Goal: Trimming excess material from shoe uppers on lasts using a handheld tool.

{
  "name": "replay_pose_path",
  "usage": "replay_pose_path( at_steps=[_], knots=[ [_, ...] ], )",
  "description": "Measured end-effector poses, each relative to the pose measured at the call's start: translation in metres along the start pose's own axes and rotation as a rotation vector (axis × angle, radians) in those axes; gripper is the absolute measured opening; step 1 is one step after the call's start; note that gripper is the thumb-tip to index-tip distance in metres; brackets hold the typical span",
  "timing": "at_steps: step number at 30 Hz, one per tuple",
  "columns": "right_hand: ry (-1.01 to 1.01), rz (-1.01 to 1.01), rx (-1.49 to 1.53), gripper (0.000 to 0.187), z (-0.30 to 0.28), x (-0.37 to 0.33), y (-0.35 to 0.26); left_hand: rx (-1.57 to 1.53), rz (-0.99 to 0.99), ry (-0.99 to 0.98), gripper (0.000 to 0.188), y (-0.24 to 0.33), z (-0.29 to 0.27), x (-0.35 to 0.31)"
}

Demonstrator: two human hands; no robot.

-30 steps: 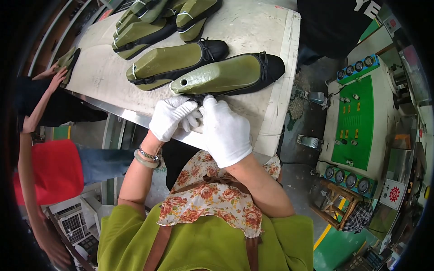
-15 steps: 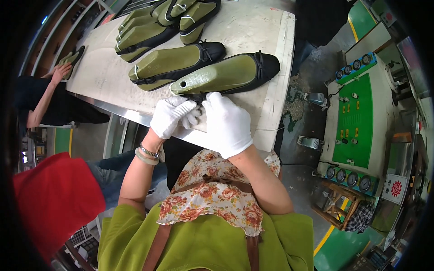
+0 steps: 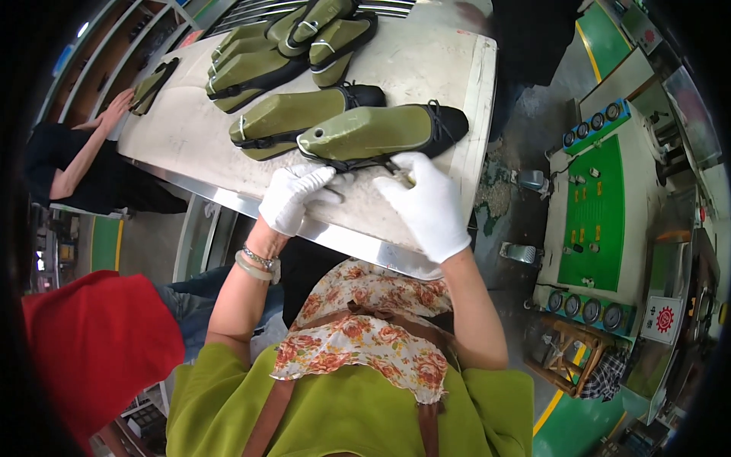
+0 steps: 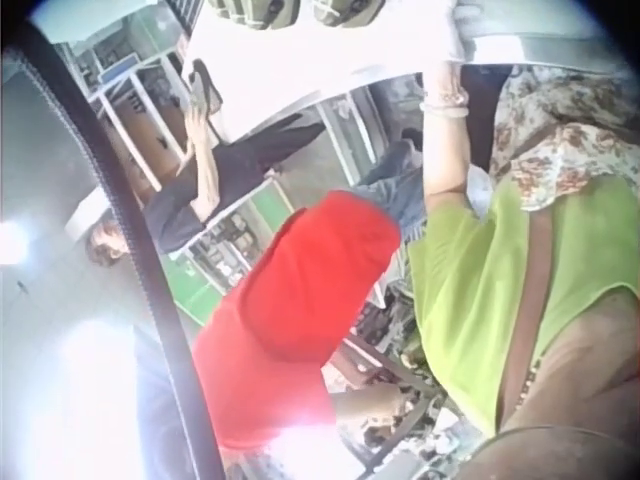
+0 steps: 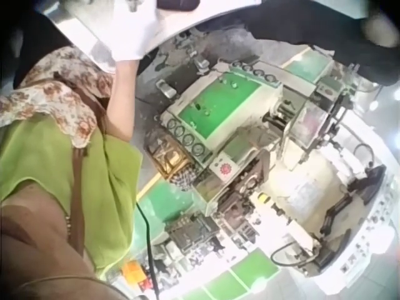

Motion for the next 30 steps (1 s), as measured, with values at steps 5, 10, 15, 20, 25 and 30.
replay_pose_path(
  at_steps=[5,10,15,20,25,30],
  knots=[
    [-0.04,0.0,0.005,0.026,-0.004,0.038,0.03,-0.186,0.014,-0.013,0.021,-0.007,-0.007,-0.002],
    [-0.14,-0.027,-0.081,0.026,0.029,0.059,0.034,-0.164,0.062,0.073,0.018,-0.011,-0.042,-0.013],
    [-0.232,-0.228,-0.089,0.026,0.069,0.081,0.022,-0.376,0.138,0.081,0.018,-0.015,-0.081,-0.007],
    [-0.303,-0.272,-0.106,0.026,0.112,0.096,-0.009,-0.35,0.12,0.19,0.016,0.012,-0.138,-0.005],
    [-0.388,-0.215,-0.002,0.029,0.147,0.106,-0.007,0.197,0.088,0.507,0.028,0.05,-0.174,-0.012],
    [-0.364,-0.242,-0.025,0.03,0.114,0.094,0.001,1.153,0.202,1.049,0.047,0.136,-0.129,-0.02]
  ],
)
Point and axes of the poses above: each hand's wrist, its own x-axis towards the middle knuckle, its own z-axis out of the palm, y = z × x, the point moved 7 cm from there along x, towards the middle knuckle, and after that the axes turned 12 degrees about -z, right-handed, at the moved point
